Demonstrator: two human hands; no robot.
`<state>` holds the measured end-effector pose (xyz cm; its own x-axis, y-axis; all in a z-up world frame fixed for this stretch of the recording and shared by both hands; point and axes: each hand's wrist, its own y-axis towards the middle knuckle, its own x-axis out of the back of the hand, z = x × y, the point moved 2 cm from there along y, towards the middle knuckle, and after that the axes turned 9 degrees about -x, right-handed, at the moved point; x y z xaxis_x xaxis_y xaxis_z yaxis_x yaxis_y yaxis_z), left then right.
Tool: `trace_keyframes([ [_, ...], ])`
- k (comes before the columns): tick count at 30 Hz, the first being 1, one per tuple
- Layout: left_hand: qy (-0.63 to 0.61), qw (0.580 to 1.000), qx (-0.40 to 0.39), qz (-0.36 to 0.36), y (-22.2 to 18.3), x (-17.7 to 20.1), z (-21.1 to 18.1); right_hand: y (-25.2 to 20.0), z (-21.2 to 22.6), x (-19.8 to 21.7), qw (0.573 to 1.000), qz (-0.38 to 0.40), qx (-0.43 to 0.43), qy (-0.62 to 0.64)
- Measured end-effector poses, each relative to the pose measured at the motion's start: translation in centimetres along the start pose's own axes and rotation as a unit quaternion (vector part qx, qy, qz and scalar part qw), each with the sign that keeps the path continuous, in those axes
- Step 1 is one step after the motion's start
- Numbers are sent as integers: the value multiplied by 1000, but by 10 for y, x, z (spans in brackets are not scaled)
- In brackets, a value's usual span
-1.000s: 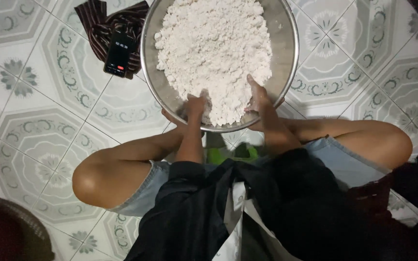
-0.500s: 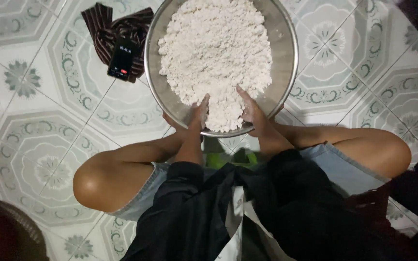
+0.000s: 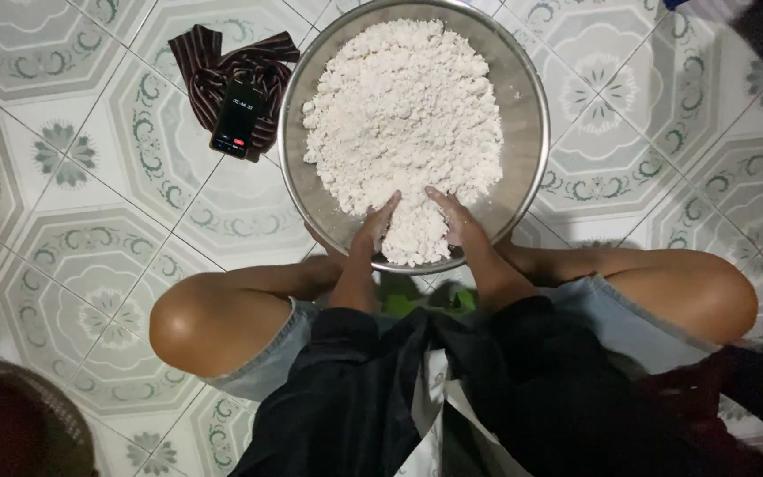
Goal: Mixing and kneading a large quantity of dough in a metal bowl by hand while sitting on the floor.
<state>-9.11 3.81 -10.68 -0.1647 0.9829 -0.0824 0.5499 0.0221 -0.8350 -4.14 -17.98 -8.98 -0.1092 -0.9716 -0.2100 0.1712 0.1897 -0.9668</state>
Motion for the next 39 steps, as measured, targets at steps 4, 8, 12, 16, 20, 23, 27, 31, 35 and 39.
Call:
trace_keyframes([
  [4, 37, 998, 41, 44, 0, -9, -6, -16, -4, -12, 1000, -24, -7, 13],
  [8, 73, 992, 29, 99, -64, -36, -78, -22, 4, -15, 998, -48, -29, 8],
  [12, 44, 994, 38, 95, -67, -40, -89, -15, 13, -15, 998, -66, -7, 0],
  [16, 15, 999, -35, 33, 24, -24, -24, 16, 28, -29, 987, -121, -8, -102],
  [20, -22, 991, -65, -112, 61, -28, 2, 27, 32, -31, 978, -174, 102, -58],
  [23, -4, 987, -125, -97, 46, -31, -21, -27, 51, -58, 960, -221, 158, -67],
  [27, 580, 720, -348, -159, 56, -58, -2, -85, 80, -86, 950, -250, 180, -57],
  [31, -119, 967, -142, -175, -45, -72, -139, -142, 88, -126, 958, -124, 259, 22],
  [35, -297, 905, -163, -256, -30, -68, -128, -138, 72, -135, 930, -204, 294, -89],
  [39, -286, 902, -169, -275, -46, -80, -140, -124, 82, -134, 905, -249, 308, -156],
])
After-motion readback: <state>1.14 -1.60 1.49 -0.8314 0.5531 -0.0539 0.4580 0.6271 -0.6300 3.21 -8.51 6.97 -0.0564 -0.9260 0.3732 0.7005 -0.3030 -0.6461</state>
